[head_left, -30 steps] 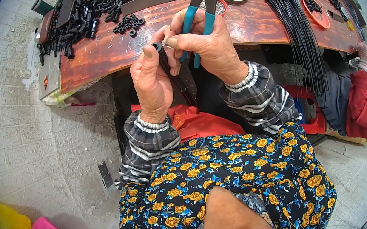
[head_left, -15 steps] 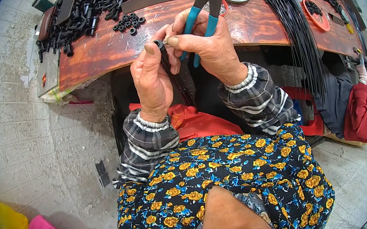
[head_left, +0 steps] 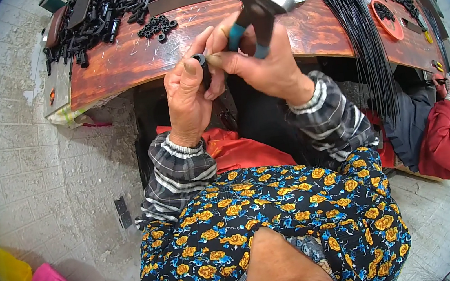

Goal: Assembling and trimming black plastic components at a factory workbench.

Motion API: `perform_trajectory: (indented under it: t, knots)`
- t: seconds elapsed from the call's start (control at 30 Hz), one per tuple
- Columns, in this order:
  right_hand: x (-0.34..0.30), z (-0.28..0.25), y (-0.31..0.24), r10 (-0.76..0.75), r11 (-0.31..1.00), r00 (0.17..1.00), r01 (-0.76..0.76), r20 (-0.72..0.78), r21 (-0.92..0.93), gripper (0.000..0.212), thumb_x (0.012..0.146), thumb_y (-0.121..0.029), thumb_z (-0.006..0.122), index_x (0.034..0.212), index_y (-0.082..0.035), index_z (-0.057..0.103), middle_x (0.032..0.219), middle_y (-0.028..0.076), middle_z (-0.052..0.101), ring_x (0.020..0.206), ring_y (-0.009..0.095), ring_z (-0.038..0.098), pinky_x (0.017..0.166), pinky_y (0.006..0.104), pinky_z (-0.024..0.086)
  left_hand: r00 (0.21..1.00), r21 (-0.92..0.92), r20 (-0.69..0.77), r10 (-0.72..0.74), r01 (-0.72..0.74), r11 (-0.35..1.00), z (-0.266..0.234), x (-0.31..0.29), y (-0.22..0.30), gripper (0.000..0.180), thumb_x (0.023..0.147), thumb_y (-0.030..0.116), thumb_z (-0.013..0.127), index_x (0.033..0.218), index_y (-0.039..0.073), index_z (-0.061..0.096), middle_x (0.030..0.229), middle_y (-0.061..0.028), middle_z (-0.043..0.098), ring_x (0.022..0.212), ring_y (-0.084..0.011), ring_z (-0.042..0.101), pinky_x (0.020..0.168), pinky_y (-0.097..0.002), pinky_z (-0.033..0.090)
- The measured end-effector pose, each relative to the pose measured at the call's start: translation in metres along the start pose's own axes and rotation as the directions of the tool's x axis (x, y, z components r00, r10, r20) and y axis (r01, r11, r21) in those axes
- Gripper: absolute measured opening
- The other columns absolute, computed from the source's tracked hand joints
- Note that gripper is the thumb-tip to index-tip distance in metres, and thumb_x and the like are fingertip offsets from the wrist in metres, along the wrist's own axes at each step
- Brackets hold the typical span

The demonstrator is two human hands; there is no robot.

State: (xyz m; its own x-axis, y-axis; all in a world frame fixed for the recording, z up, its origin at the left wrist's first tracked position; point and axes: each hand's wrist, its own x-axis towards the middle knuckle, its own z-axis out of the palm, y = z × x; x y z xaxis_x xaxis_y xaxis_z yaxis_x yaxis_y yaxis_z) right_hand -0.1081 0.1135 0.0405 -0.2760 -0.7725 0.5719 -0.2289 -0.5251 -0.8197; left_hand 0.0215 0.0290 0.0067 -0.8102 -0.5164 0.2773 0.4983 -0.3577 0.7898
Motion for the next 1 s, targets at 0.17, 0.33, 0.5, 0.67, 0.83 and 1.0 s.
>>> perform_trajectory:
  t: [0.17,0.33,0.5,0.67,0.83,1.0]
  knots:
    - [0.014,-0.007,0.001,0.032,0.998,0.985,-0.04,0.169,0.042,0.015,0.076,0.004,0.071,0.087,0.002,0.062,0.088,0.009,0.065,0.078,0.014,0.062,0.067,0.0258,0.052,0.995,-0.039,-0.089,-0.032,0.029,0.999,-0.001,-0.004,0.0,0.068,0.094,0.047,0.052,0.135,-0.006,0.042,0.068,0.0005,0.05,0.052,-0.0057,0.038,0.046,-0.0207,0.026]
    - [0.017,-0.008,-0.015,-0.038,0.942,0.97,0.114,0.238,-0.316,0.017,0.077,-0.004,0.074,0.089,0.001,0.064,0.084,0.009,0.067,0.074,0.015,0.065,0.066,0.028,0.053,0.988,-0.065,-0.141,-0.065,0.056,0.996,0.003,-0.005,0.003,0.067,0.096,0.051,0.044,0.128,-0.008,0.047,0.063,0.0012,0.047,0.049,-0.0048,0.035,0.045,-0.0213,0.025]
    - [0.023,-0.007,-0.007,-0.119,0.922,0.946,0.218,0.302,-0.319,0.021,0.077,-0.006,0.075,0.093,0.001,0.063,0.086,0.009,0.069,0.076,0.014,0.065,0.067,0.0268,0.052,0.967,-0.081,-0.22,-0.127,0.111,0.991,0.001,-0.006,0.003,0.071,0.095,0.059,0.04,0.118,-0.007,0.053,0.056,0.0042,0.042,0.043,-0.0036,0.031,0.042,-0.0212,0.022]
    - [0.023,-0.011,0.003,0.169,0.983,0.941,-0.139,0.293,-0.121,0.022,0.076,-0.009,0.077,0.09,0.001,0.063,0.089,0.006,0.069,0.072,0.009,0.059,0.065,0.0242,0.049,0.946,-0.015,-0.264,-0.191,0.194,0.981,0.001,-0.004,0.001,0.077,0.091,0.063,0.044,0.122,-0.007,0.053,0.052,0.0064,0.039,0.041,-0.0027,0.03,0.041,-0.0208,0.019]
    - [0.019,-0.006,-0.005,0.353,0.935,0.896,-0.342,0.269,-0.091,0.023,0.077,-0.016,0.077,0.085,0.001,0.062,0.084,0.005,0.068,0.071,0.009,0.059,0.064,0.0238,0.046,0.951,-0.023,-0.268,-0.157,0.156,0.987,0.003,-0.004,0.005,0.076,0.091,0.062,0.046,0.126,-0.006,0.052,0.05,0.0066,0.037,0.041,-0.0026,0.03,0.041,-0.021,0.019]
    - [0.01,0.005,-0.009,0.459,0.888,0.868,-0.44,0.188,-0.136,0.029,0.085,-0.029,0.067,0.079,-0.002,0.063,0.062,0.006,0.058,0.057,0.017,0.056,0.054,0.03,0.042,0.947,0.047,-0.304,-0.107,0.127,0.991,-0.003,-0.006,0.013,0.075,0.094,0.061,0.04,0.124,-0.006,0.053,0.047,0.0052,0.035,0.04,-0.0047,0.027,0.04,-0.0223,0.02]
